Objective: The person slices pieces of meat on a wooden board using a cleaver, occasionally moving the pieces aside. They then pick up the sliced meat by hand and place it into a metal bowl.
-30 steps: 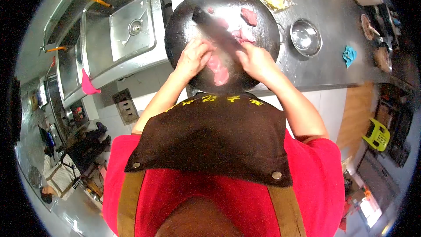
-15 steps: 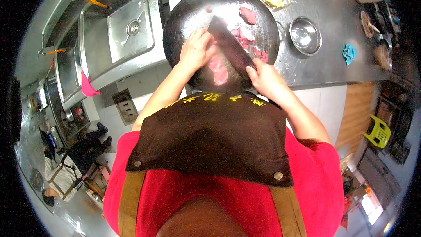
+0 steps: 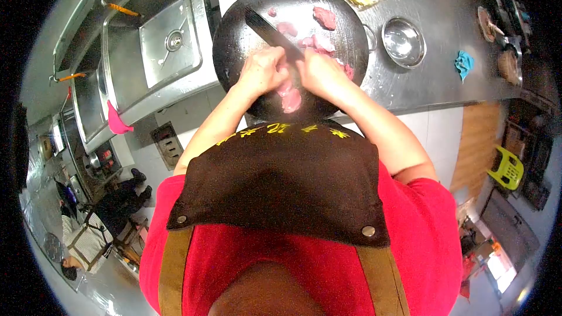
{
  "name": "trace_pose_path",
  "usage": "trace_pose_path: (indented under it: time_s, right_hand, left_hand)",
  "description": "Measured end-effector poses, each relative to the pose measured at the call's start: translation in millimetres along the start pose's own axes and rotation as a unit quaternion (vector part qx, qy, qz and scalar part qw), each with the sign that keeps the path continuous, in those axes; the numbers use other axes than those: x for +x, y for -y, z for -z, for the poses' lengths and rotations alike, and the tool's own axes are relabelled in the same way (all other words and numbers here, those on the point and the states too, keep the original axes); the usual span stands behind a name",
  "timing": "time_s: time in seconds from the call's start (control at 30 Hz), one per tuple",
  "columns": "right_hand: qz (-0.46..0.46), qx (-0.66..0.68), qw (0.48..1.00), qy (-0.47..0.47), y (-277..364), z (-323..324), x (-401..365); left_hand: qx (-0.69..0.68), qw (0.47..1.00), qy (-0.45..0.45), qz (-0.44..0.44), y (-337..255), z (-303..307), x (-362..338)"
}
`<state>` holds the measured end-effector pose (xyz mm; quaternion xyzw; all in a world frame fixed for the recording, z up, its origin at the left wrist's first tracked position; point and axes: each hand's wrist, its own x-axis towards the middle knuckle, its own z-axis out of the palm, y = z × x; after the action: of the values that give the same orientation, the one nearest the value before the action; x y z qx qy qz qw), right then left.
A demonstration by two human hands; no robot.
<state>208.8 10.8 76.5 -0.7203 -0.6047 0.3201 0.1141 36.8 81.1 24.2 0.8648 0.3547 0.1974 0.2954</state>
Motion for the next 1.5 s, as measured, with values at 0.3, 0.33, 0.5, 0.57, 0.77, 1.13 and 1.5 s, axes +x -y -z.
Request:
trace_pose_path:
  time_s: [0.3, 0.33, 0.5, 0.57, 0.77, 1.13, 1.5]
  right_hand:
    - [-0.118, 0.189, 0.969, -0.109, -40.0, 44.2, -52.2]
    - [-0.172, 0.251, 0.948, -0.089, -43.4, 57.1, -68.6]
    - [-0.238, 0.330, 0.910, -0.078, -92.5, 60.0, -135.7]
    - [-0.247, 0.346, 0.901, -0.084, -98.7, 53.2, -154.0]
    - [-0.288, 0.449, 0.844, -0.061, -130.4, 22.4, -181.4]
    - [-0.230, 0.522, 0.820, 0.043, -96.7, -13.8, -142.1]
    - [-0.141, 0.168, 0.974, -0.053, -23.8, 23.9, -118.2]
  left_hand:
    - [-0.051, 0.986, -0.145, 0.065, 43.3, 15.6, 25.7]
    - [-0.034, 0.983, -0.168, 0.057, 46.1, 17.2, 39.2]
    - [0.056, 0.997, -0.058, 0.016, 21.9, -4.2, 81.8]
    - [0.051, 0.998, -0.006, -0.038, 3.7, -14.5, 74.9]
    - [-0.057, 0.997, 0.055, -0.023, -22.1, -13.2, 32.7]
    - [-0.019, 0.995, 0.080, 0.049, -50.9, -15.1, 16.7]
    - [-0.413, 0.885, -0.135, 0.167, -32.9, -36.3, 13.9]
